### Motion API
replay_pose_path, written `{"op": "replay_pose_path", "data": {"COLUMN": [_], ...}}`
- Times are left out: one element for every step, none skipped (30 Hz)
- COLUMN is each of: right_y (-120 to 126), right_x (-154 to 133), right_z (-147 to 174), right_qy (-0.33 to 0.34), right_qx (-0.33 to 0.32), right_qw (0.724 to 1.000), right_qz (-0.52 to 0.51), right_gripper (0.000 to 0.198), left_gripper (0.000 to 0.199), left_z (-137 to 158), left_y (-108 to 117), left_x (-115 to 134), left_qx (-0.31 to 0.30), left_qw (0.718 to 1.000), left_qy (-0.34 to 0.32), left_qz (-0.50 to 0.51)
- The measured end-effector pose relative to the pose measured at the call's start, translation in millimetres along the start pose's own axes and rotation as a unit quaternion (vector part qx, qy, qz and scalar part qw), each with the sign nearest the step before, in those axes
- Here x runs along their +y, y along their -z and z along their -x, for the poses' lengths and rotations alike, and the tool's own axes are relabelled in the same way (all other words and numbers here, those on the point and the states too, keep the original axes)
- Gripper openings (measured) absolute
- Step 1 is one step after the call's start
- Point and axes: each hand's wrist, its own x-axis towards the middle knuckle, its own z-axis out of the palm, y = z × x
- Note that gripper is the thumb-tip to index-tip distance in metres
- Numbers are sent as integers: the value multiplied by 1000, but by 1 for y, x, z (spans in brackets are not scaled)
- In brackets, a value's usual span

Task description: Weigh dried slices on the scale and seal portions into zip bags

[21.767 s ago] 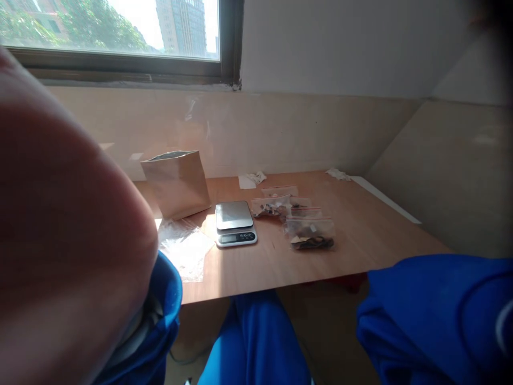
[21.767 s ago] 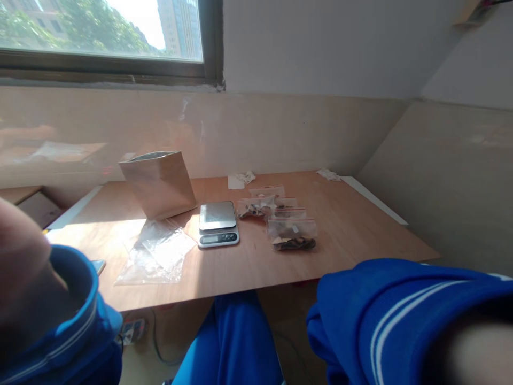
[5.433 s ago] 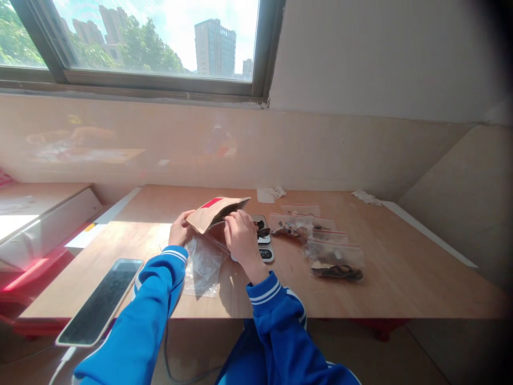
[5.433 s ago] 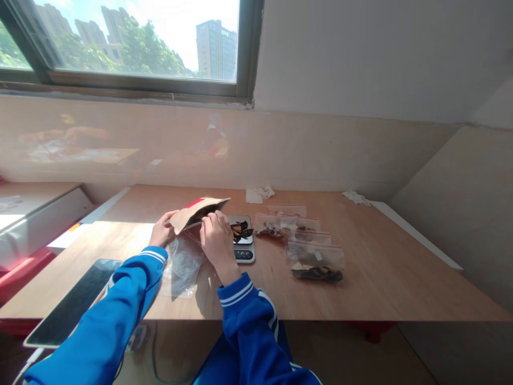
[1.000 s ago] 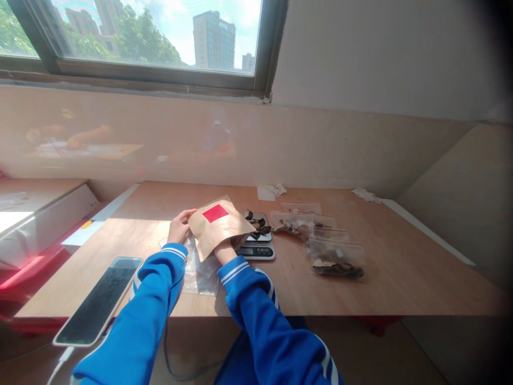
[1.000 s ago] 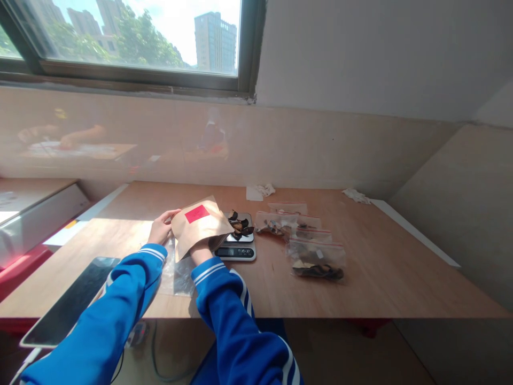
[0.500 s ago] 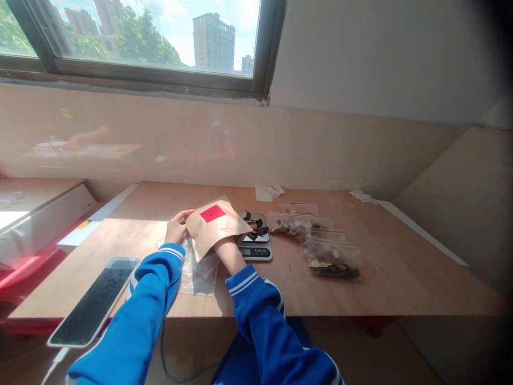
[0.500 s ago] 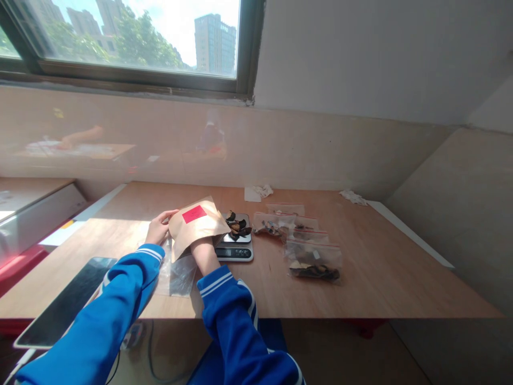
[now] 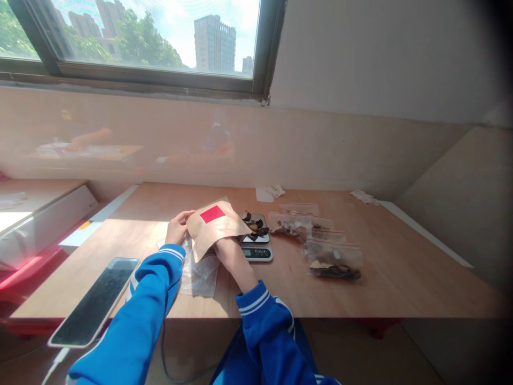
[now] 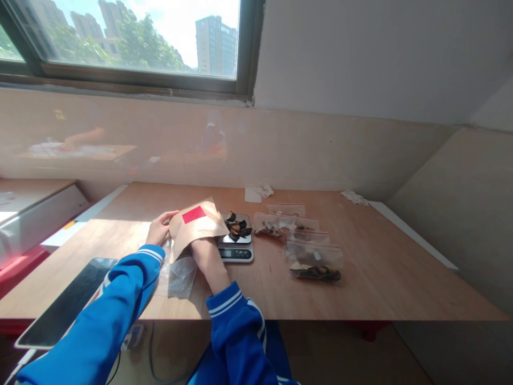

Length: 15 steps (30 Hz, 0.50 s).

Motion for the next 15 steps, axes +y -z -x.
{"op": "replay_pose_path", "data": {"right_y": [3, 7, 12, 17, 22, 28, 32, 37, 41, 44, 47, 49, 51, 52, 52], "right_x": [1, 1, 1, 1, 0, -1, -1, 0, 2, 5, 9, 15, 21, 27, 33], "right_z": [4, 7, 11, 14, 17, 20, 24, 29, 34, 39, 44, 49, 53, 56, 59], "right_qy": [13, 25, 34, 36, 35, 32, 29, 28, 29, 29, 28, 24, 18, 9, -2], "right_qx": [-8, -14, -11, 2, 25, 54, 85, 116, 143, 164, 181, 189, 187, 176, 159], "right_qw": [1000, 999, 999, 998, 998, 997, 995, 992, 988, 984, 980, 978, 977, 978, 979], "right_qz": [8, 20, 33, 43, 47, 48, 47, 49, 54, 64, 77, 89, 100, 112, 125], "right_gripper": [23, 24, 26, 28, 28, 26, 24, 22, 21, 20, 20, 19, 20, 21, 22], "left_gripper": [43, 43, 44, 45, 46, 45, 45, 44, 43, 42, 40, 40, 39, 39, 40], "left_z": [0, -1, -1, -1, 0, 0, 0, -1, -1, -2, -4, -5, -6, -7, -8], "left_y": [0, 0, 0, 0, 0, 0, 0, 1, 1, 2, 3, 4, 6, 7, 7], "left_x": [-1, -2, -3, -4, -4, -4, -4, -5, -5, -6, -6, -7, -9, -10, -11], "left_qx": [0, -2, -3, -4, -4, -3, 0, 5, 10, 15, 20, 22, 23, 24, 25], "left_qw": [1000, 1000, 1000, 1000, 1000, 1000, 1000, 999, 999, 998, 997, 995, 994, 993, 992], "left_qy": [-1, 1, 3, 6, 9, 11, 13, 17, 21, 24, 25, 24, 23, 25, 30], "left_qz": [0, 1, 1, 0, -4, -11, -21, -32, -46, -61, -76, -92, -106, -116, -120]}}
